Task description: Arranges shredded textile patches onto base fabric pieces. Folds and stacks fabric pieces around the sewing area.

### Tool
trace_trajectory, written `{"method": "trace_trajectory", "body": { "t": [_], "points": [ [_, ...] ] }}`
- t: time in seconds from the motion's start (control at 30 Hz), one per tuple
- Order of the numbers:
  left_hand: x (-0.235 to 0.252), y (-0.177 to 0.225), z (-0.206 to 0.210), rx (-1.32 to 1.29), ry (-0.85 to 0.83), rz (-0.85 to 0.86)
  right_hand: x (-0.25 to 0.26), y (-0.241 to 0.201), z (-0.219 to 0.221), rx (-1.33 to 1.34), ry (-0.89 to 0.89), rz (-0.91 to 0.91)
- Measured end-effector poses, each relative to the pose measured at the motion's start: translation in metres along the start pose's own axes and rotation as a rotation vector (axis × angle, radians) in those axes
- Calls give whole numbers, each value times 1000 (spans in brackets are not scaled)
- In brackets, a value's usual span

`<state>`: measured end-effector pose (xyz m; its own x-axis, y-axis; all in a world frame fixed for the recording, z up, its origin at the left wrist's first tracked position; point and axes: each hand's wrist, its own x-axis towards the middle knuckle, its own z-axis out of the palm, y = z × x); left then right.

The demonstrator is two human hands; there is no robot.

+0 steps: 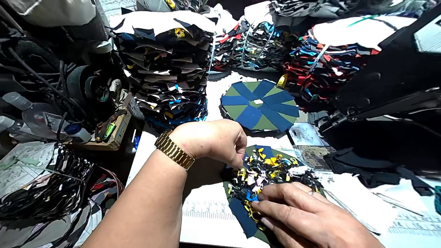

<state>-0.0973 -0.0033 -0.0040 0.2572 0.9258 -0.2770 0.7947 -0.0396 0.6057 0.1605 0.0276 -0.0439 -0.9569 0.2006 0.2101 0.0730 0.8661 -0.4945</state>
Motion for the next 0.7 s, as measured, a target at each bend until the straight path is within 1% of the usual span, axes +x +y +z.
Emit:
{"method": "trace_trajectory", "body": {
  "t": [0.03, 0.07, 0.17, 0.2, 0.3, 0.43, 0.53, 0.6, 0.63, 0.7],
  "points": [
    [-2, -2, -2, -9, 14, -2, 0, 0, -5, 15, -3, 11],
    [-4, -3, -4, -15, 20, -20, 0, 1, -9, 9, 30, 16],
    [-8, -1, -6, -34, 3, -90, 8, 6, -10, -113, 206, 17],
    [-9, 1, -6, -43, -12, -118, 12, 9, -7, -163, 240, 14],
    [-9, 8, -3, -52, -63, -168, 24, 26, 11, -293, 279, -14],
    [-1, 18, 5, -15, -135, -191, 35, 35, 25, -318, 302, -40],
    [-1, 17, 3, 9, -103, -131, 40, 33, 22, -285, 346, -49],
    [-1, 12, 3, -27, -61, -78, 44, 31, 21, -274, 383, -49],
    [-2, 10, 2, -43, -56, -77, 45, 32, 22, -270, 386, -50],
    [-1, 10, 2, -47, -79, -133, 45, 36, 25, -226, 351, -61]
  ]
}}
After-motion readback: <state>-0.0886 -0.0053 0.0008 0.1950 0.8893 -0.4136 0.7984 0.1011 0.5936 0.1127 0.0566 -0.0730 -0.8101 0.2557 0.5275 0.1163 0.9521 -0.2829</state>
